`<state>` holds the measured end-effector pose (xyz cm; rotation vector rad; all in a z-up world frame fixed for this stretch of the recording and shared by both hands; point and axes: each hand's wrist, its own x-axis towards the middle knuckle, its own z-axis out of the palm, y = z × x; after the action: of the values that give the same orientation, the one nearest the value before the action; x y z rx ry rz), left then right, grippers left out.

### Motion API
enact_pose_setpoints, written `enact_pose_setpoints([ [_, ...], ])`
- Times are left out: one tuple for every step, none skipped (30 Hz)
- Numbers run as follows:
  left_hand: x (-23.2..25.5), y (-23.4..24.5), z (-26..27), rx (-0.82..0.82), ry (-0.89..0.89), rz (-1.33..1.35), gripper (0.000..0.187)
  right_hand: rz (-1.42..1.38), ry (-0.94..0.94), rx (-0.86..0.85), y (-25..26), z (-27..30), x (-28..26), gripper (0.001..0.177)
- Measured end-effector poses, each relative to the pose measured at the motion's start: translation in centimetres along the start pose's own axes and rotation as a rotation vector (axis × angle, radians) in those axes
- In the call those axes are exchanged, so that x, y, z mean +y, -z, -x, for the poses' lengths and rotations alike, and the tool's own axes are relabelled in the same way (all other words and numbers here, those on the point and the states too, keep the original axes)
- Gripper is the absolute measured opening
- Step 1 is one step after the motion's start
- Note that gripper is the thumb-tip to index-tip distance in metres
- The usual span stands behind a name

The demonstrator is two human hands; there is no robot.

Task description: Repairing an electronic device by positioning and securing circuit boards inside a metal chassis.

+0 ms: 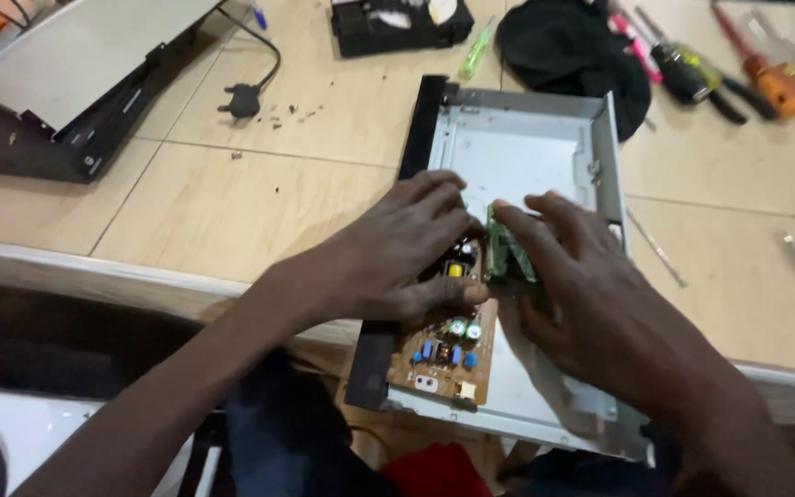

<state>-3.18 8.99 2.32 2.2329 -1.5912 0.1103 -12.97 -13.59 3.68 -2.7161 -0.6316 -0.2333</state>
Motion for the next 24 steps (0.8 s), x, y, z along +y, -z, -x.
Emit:
enact_pose_setpoints([
  [0.4,0.1,0.1,-0.011,0.005,0.0,0.068,-0.013,-0.001,0.001,0.3,0.7,-1.0,0.076],
  [0.7,0.3,0.2,-0.031,0.094,0.071,0.073,-0.016,-0.079,0.03,0.6,1.3,-1.9,0.078],
  [1.2,0.7,0.4,-0.049,0.192,0.142,0.079,-0.024,-0.152,0.054,1.1,1.9,-2.8,0.081],
  [2.0,0.9,0.8,-0.06,0.206,0.142,0.079,-0.04,-0.149,0.048,1.0,2.7,-3.2,0.081],
  [2.7,1.1,1.0,0.058,0.269,0.175,0.078,-0.03,-0.161,0.121,0.8,3.6,-3.5,0.065],
  [3.4,1.2,1.2,0.176,0.332,0.205,0.078,-0.019,-0.175,0.194,0.6,4.4,-3.8,0.049],
  [4.3,1.6,1.7,0.171,0.34,0.203,0.078,-0.028,-0.173,0.191,-0.3,5.0,-3.9,0.049],
  [5.3,2.0,2.2,0.229,0.446,0.176,0.072,-0.084,-0.296,0.119,-1.1,5.6,-4.0,0.058],
  [6.4,2.4,2.7,0.288,0.556,0.143,0.066,-0.142,-0.413,0.045,-2.0,6.2,-4.1,0.067],
  [7.9,2.7,3.4,0.283,0.569,0.135,0.066,-0.155,-0.404,0.041,-2.0,6.2,-4.3,0.067],
  [9.4,3.0,4.1,0.25,0.752,0.193,0.072,-0.185,-0.418,0.024,-2.1,6.1,-4.6,0.075],
  [10.9,3.4,4.6,0.215,0.935,0.253,0.078,-0.215,-0.433,0.007,-2.2,6.0,-4.8,0.084],
  [11.9,3.0,5.4,0.21,0.944,0.243,0.078,-0.228,-0.427,0.007,-2.4,5.8,-4.8,0.084],
  [13.0,2.6,6.1,0.179,1.026,0.363,0.079,-0.264,-0.433,0.03,-2.7,5.6,-4.9,0.086],
  [14.0,2.3,6.8,0.148,1.1,0.487,0.084,-0.297,-0.443,0.056,-2.9,5.5,-5.0,0.087],
  [14.0,1.1,7.3,0.143,1.103,0.478,0.084,-0.306,-0.443,0.059,-2.8,4.7,-5.4,0.087],
  [14.2,-0.2,7.9,0.263,0.975,0.423,0.076,-0.31,-0.533,-0.045,-2.7,4.1,-5.9,0.082],
  [14.4,-1.4,8.4,0.378,0.842,0.368,0.069,-0.311,-0.623,-0.15,-2.6,3.5,-6.3,0.076],
  [14.6,-1.8,8.2,0.376,0.845,0.362,0.069,-0.317,-0.62,-0.15,-2.8,3.4,-6.4,0.076],
  [14.7,-2.1,8.0,0.412,0.869,0.397,0.067,-0.332,-0.595,-0.113,-3.1,3.3,-6.4,0.067],
  [14.9,-2.5,7.8,0.45,0.895,0.434,0.066,-0.346,-0.569,-0.079,-3.3,3.2,-6.5,0.057],
  [14.8,-2.8,7.9,0.448,0.9,0.429,0.066,-0.352,-0.566,-0.081,-3.3,3.2,-6.5,0.057],
  [14.8,-3.2,8.0,0.456,0.91,0.408,0.066,-0.355,-0.56,-0.02,-3.4,3.1,-6.7,0.05],
  [14.7,-3.5,8.1,0.463,0.92,0.387,0.065,-0.358,-0.554,0.041,-3.4,3.1,-6.8,0.043],
])
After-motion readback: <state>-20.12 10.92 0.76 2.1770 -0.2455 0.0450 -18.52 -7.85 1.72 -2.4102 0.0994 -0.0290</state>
